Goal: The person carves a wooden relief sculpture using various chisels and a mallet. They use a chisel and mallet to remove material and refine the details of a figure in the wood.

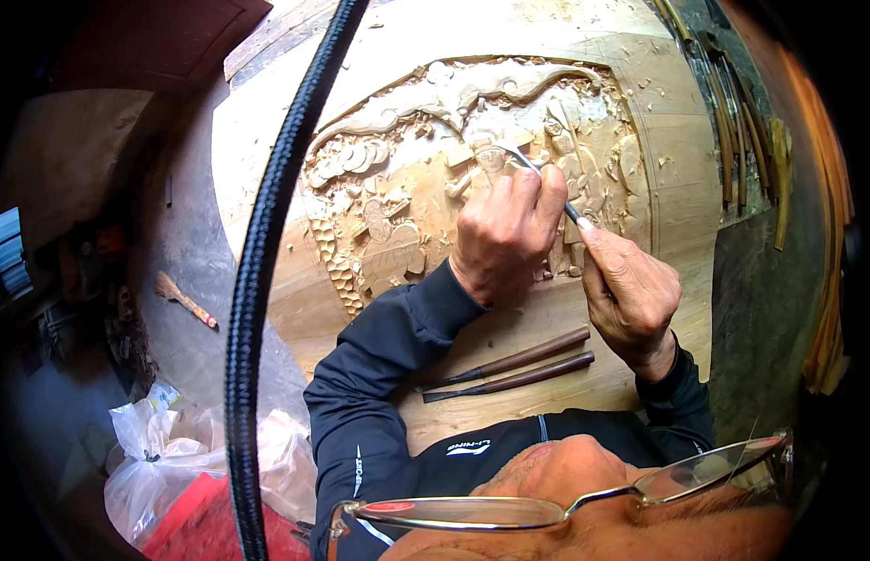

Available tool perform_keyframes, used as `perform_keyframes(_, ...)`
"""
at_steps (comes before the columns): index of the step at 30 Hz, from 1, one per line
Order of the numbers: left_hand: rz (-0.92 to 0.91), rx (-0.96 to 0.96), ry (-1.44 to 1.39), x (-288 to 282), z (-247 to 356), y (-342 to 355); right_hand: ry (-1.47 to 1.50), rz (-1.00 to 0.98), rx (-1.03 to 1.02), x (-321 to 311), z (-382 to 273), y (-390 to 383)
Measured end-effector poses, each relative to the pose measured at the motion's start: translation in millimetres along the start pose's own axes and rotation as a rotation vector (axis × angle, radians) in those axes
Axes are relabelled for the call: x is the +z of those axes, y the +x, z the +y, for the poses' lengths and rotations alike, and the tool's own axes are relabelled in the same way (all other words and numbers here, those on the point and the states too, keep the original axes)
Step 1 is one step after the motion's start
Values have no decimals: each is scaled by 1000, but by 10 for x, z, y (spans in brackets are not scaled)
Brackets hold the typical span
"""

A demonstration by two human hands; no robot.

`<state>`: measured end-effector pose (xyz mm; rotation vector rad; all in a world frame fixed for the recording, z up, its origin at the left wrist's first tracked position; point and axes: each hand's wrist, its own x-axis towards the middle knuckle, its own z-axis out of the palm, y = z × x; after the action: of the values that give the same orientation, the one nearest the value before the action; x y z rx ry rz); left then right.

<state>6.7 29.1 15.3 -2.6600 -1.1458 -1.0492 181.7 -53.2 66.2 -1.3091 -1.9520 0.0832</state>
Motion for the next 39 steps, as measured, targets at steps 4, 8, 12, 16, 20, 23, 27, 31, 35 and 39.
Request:
perform_keyframes(4, -46, -79, 7, -36, 37, -14, -74, -48, -50, 31, -3, -15)
perform_keyframes(8, -51, -96, 33, -32, 49, -21, -108, -59, -78, 31, -13, -5)
perform_keyframes(12, -51, -118, 20, -30, 54, -32, -126, -91, -86, 2, -27, 16)
perform_keyframes(16, -12, -58, 57, 13, 4, -40, -119, -96, -86, 8, -38, 34)
perform_keyframes(20, -34, -101, 32, -4, 33, -26, -120, -93, -91, 12, -29, 26)
perform_keyframes(23, -18, -65, 52, 8, 4, -24, -113, -87, -97, 33, -14, 13)
perform_keyframes(27, -19, -66, 50, 15, 8, -34, -113, -72, -96, 53, -13, 1)
perform_keyframes(31, -24, -67, 66, 14, 9, -31, -119, -73, -89, 80, -15, -31)
perform_keyframes(35, -46, -71, 58, 8, 19, -31, -129, -56, -89, 117, -16, -82)
perform_keyframes(39, -54, -89, 19, 22, 18, -20, -126, -32, -87, 181, 25, -89)
